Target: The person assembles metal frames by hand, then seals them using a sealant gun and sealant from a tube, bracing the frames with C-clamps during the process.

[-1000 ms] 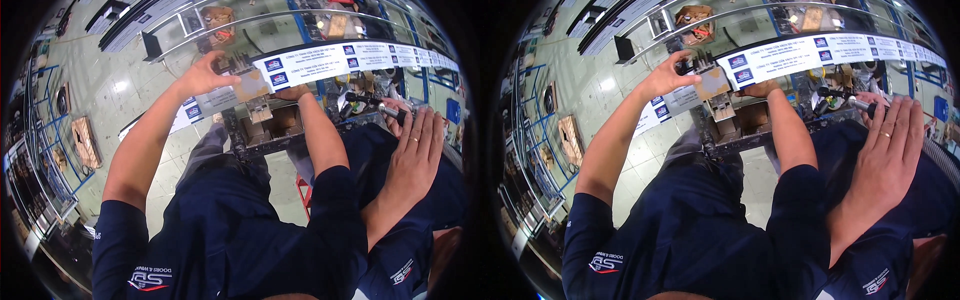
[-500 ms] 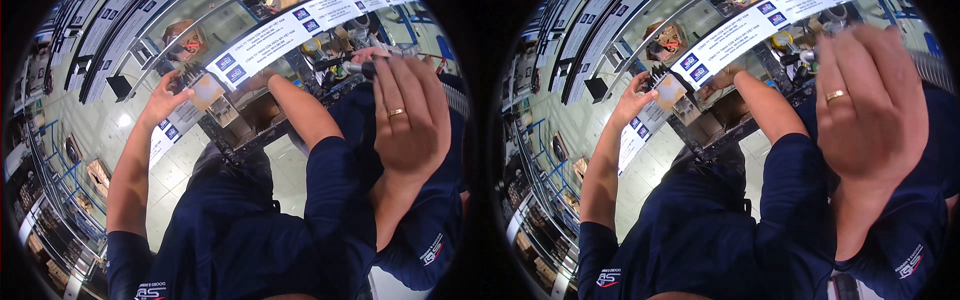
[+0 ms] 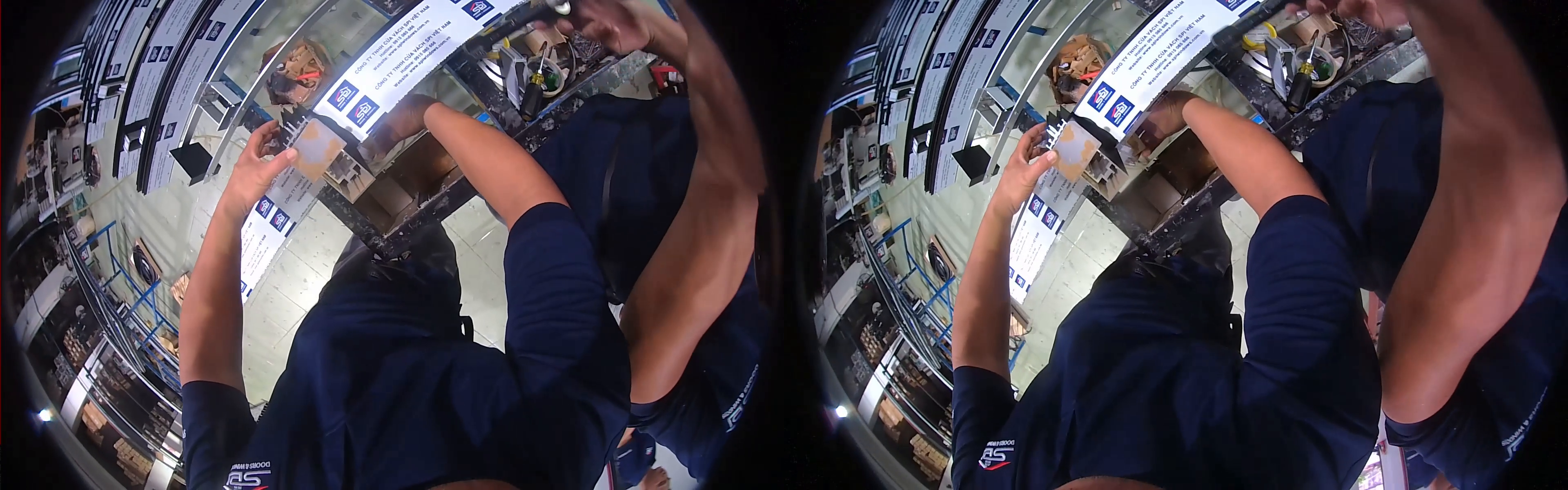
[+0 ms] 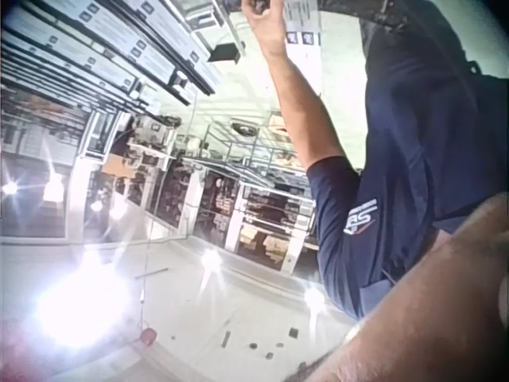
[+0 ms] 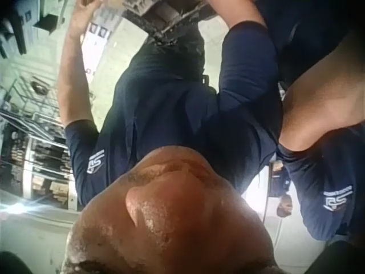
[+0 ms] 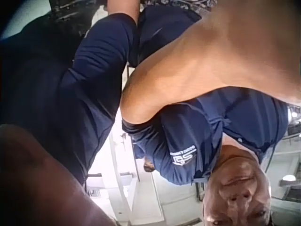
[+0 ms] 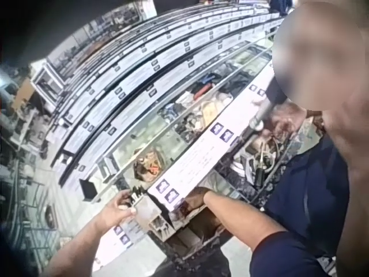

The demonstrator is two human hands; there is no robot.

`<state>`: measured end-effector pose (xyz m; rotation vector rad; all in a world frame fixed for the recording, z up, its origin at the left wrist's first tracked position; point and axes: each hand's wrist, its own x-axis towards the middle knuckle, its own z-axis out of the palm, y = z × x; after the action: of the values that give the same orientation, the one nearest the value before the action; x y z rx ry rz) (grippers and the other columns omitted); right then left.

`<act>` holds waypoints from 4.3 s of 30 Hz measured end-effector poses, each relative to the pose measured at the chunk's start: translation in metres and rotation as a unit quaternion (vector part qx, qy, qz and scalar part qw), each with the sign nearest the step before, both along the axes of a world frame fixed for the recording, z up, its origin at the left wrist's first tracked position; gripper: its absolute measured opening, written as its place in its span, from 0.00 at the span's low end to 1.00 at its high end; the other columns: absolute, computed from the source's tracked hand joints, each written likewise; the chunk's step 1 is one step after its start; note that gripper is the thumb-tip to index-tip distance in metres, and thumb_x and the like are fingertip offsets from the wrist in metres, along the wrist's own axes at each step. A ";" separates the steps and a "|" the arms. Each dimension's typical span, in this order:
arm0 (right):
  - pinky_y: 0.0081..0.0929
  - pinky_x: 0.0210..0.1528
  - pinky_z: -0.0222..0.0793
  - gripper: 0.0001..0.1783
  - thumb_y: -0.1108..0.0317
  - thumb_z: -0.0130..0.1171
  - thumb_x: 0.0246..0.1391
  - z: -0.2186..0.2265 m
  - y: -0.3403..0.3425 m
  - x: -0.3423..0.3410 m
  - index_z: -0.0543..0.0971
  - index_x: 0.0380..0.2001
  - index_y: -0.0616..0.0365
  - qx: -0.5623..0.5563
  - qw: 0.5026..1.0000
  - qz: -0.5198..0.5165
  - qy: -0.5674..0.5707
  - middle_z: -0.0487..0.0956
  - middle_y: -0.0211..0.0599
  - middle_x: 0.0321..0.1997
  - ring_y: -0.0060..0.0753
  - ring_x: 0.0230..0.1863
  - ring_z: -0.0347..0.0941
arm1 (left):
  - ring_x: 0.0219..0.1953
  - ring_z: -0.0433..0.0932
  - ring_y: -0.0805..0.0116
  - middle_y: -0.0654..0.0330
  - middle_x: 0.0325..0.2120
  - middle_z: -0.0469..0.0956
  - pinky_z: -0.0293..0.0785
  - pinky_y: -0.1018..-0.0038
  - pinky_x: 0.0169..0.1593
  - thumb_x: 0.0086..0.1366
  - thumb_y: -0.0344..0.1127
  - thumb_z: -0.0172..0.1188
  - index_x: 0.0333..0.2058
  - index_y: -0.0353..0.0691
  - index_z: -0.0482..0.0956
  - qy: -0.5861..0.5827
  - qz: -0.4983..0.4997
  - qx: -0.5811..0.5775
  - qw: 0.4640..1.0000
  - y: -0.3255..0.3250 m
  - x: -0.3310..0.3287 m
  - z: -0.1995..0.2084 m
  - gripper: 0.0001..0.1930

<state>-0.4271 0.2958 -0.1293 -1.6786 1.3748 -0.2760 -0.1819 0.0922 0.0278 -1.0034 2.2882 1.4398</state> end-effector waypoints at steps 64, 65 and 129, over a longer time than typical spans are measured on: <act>0.31 0.57 0.75 0.13 0.74 0.60 0.57 0.305 -0.045 0.062 0.77 0.45 0.64 -0.487 0.773 0.100 0.394 0.77 0.38 0.50 0.29 0.54 0.76 | 0.69 0.66 0.45 0.39 0.64 0.69 0.60 0.58 0.72 0.44 0.72 0.76 0.68 0.33 0.63 0.016 0.046 -0.079 0.996 0.018 0.002 -0.006 0.62; 0.30 0.57 0.75 0.13 0.74 0.61 0.57 0.304 -0.045 0.062 0.78 0.45 0.63 -0.487 0.769 0.115 0.398 0.77 0.37 0.50 0.28 0.54 0.76 | 0.68 0.66 0.45 0.40 0.64 0.69 0.60 0.57 0.72 0.45 0.73 0.74 0.67 0.33 0.63 0.017 0.049 -0.083 0.995 0.018 0.003 -0.007 0.62; 0.37 0.61 0.77 0.15 0.78 0.60 0.62 0.296 -0.029 0.065 0.81 0.52 0.66 -0.503 0.655 0.225 0.517 0.81 0.39 0.54 0.34 0.57 0.79 | 0.54 0.72 0.53 0.58 0.45 0.75 0.61 0.57 0.61 0.52 0.59 0.73 0.52 0.43 0.76 0.325 0.049 -0.285 0.900 0.081 0.025 -0.027 0.35</act>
<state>-0.3621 0.2669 0.1669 -3.4024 1.5535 0.4014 -0.1564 0.1736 0.0007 -0.8555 3.3293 1.2947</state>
